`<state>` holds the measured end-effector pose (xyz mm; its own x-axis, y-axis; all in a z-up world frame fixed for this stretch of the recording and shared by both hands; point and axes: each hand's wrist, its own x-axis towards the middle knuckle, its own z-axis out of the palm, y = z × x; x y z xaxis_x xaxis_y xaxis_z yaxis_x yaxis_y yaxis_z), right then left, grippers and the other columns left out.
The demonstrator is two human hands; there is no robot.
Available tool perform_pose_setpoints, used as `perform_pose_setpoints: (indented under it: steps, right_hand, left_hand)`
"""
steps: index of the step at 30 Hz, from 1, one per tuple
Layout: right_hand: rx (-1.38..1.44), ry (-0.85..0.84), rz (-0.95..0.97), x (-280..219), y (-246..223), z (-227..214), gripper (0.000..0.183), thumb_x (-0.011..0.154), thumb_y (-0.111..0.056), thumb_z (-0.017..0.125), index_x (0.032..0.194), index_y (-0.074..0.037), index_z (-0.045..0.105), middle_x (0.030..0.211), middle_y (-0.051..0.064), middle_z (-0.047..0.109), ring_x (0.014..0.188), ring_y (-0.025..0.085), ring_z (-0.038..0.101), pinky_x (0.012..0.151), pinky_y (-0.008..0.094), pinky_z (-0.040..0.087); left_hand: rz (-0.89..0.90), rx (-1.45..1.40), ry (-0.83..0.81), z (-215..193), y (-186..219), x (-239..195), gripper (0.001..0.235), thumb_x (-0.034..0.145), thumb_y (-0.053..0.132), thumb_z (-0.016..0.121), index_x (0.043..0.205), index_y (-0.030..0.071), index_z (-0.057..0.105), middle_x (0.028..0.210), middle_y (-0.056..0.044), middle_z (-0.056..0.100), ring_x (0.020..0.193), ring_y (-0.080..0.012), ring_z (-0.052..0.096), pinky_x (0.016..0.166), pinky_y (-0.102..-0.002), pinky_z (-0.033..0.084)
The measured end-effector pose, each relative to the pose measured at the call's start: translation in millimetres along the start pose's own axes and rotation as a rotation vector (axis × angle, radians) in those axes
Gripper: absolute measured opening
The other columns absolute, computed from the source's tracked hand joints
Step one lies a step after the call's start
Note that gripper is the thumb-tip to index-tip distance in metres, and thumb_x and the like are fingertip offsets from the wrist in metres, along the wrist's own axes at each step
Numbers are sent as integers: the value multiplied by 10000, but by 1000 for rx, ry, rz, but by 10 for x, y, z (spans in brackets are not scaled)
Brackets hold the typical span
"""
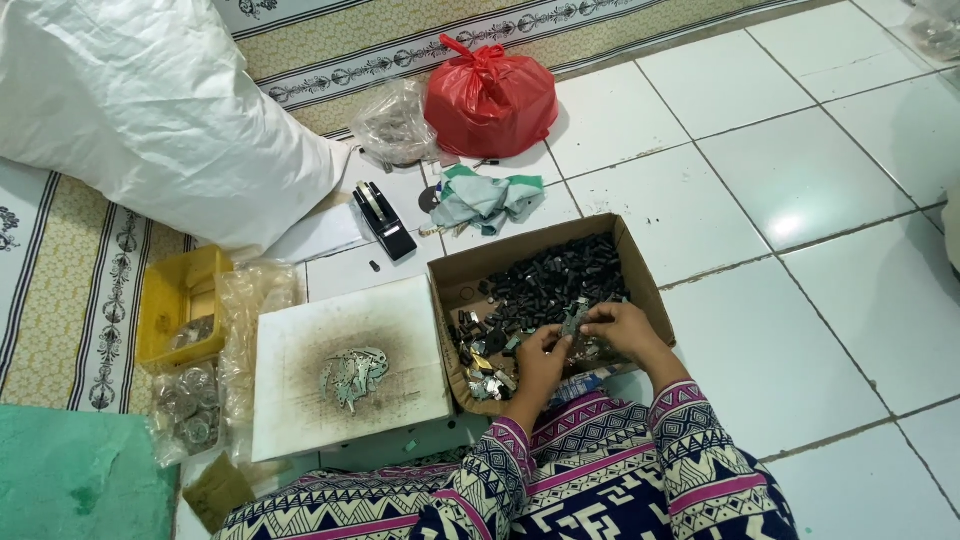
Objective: Sorting and placing small metal components into plastic bags for packaging.
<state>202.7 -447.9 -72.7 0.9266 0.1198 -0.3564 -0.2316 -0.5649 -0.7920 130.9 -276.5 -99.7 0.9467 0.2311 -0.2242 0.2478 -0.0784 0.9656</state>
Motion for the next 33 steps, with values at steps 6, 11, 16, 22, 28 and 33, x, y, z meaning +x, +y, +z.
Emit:
perform_pose_setpoints:
  steps: [6, 11, 16, 22, 28, 33]
  right_hand:
    - [-5, 38, -36, -143, -143, -16, 264, 812, -196, 854, 1050, -84, 819, 1034, 161, 792, 1086, 370, 711, 912, 461, 567]
    - [120, 38, -36, -332, -385, 81, 282, 825, -190, 838, 1096, -114, 812, 970, 132, 781, 979, 284, 725, 828, 420, 589]
    - [437, 4, 10, -481, -606, 239, 384, 829, -114, 835, 1188, 4, 767, 1014, 226, 760, 929, 301, 721, 733, 396, 607]
    - [612, -9, 24, -670, -854, 511, 467, 806, -29, 840, 1238, 89, 706, 1029, 261, 737, 903, 314, 721, 713, 386, 624]
    - [476, 53, -40, -779, -983, 691, 424, 785, -97, 883, 1174, 21, 760, 957, 238, 762, 881, 304, 733, 712, 395, 618]
    - [153, 231, -57, -587, -571, 470, 353, 845, -146, 832, 1191, -94, 789, 986, 168, 782, 945, 316, 746, 732, 433, 628]
  left_hand:
    - [19, 33, 36, -17, 220, -104, 308, 897, 184, 776, 1178, 65, 741, 996, -179, 771, 982, -292, 736, 794, -401, 606]
    - [8, -52, 51, -200, 537, -261, 317, 900, 158, 769, 1199, 57, 744, 974, -171, 778, 923, -238, 727, 760, -364, 601]
    - [-14, -123, 46, -457, 563, -320, 378, 903, 142, 770, 1254, 15, 712, 972, -191, 772, 904, -231, 729, 715, -319, 626]
    - [-22, -108, 46, -872, 578, -430, 407, 870, 169, 806, 1250, 50, 719, 962, -130, 778, 902, -189, 739, 688, -293, 643]
    - [-26, -129, 117, -1165, 589, -573, 422, 859, 180, 822, 1244, 40, 724, 999, -147, 779, 933, -211, 745, 736, -311, 641]
    - [1, -161, 106, -1166, 525, -656, 395, 840, 144, 826, 1211, 39, 745, 1016, -156, 779, 958, -236, 754, 765, -333, 637]
